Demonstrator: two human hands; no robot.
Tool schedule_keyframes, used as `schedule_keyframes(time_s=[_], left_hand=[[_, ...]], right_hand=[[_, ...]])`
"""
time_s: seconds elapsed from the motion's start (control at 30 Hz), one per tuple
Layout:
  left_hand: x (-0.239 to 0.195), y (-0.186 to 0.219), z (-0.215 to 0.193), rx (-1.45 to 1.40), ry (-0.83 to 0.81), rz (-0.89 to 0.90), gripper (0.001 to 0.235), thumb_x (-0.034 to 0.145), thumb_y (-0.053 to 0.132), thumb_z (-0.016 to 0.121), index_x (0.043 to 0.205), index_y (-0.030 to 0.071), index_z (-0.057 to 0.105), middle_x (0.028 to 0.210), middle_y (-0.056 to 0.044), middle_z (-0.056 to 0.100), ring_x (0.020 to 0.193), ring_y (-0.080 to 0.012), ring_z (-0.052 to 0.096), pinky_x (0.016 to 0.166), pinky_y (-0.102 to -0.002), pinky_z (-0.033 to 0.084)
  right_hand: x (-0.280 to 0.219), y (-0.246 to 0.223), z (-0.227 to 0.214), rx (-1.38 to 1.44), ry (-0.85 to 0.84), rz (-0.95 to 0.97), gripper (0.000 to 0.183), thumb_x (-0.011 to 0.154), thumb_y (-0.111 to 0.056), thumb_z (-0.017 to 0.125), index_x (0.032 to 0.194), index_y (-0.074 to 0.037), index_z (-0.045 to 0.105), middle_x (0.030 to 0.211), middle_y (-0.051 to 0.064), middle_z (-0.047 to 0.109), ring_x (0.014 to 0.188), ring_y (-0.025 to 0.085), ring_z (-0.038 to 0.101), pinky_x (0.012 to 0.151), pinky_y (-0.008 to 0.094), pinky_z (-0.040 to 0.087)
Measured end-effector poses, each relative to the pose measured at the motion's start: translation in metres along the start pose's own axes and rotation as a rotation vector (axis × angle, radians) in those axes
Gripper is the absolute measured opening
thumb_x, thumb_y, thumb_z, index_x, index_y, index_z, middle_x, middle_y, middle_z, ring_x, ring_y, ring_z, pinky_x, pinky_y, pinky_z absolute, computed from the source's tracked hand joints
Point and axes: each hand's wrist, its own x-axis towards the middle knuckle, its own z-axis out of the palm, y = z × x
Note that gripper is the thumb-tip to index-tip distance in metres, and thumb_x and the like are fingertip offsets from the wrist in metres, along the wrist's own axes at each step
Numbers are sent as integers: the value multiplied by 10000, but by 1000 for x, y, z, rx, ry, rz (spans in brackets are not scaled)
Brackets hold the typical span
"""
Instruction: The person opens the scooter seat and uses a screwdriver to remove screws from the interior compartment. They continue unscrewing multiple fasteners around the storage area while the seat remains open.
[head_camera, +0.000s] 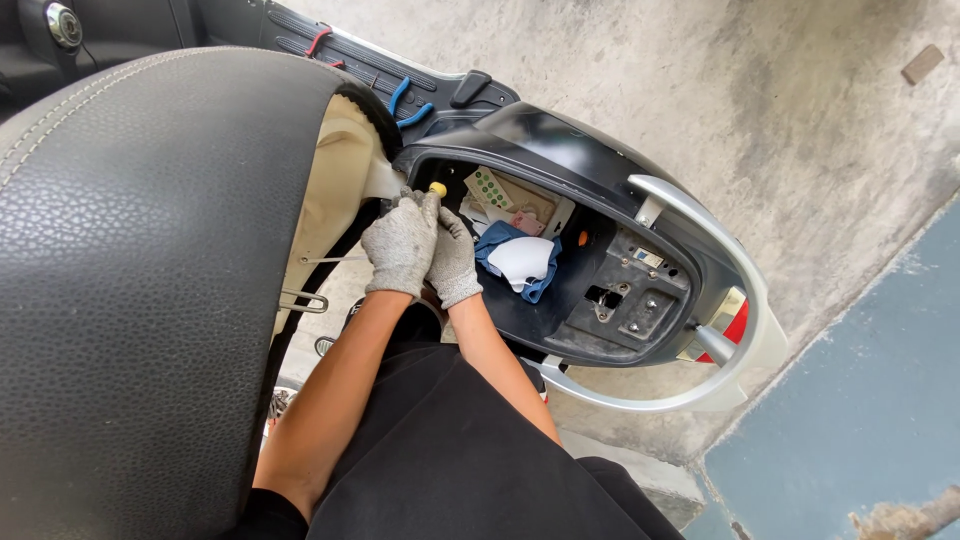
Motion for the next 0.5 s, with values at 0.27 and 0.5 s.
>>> schedule_keyframes(time_s=[0.27,0.5], left_hand=[[-12,-18,-7,-138,383,595,471,814,213,682,1263,73,644,1161,-164,654,906,-357,683,746,-479,543],[2,-28,20,-79,144,471,402,861,45,668,1255,112,629,1240,-120,633,965,-360,674,830,-467,544]], right_hand=[[38,9,-44,128,13,190,474,1093,-478,479,1408,-141,586,1290,89,670,1212,247,615,1105,418,454],[9,-7,14,17,71,239,628,965,-621,460,1280,-96,604,1248,133,675,1188,297,609,1049,452,456]])
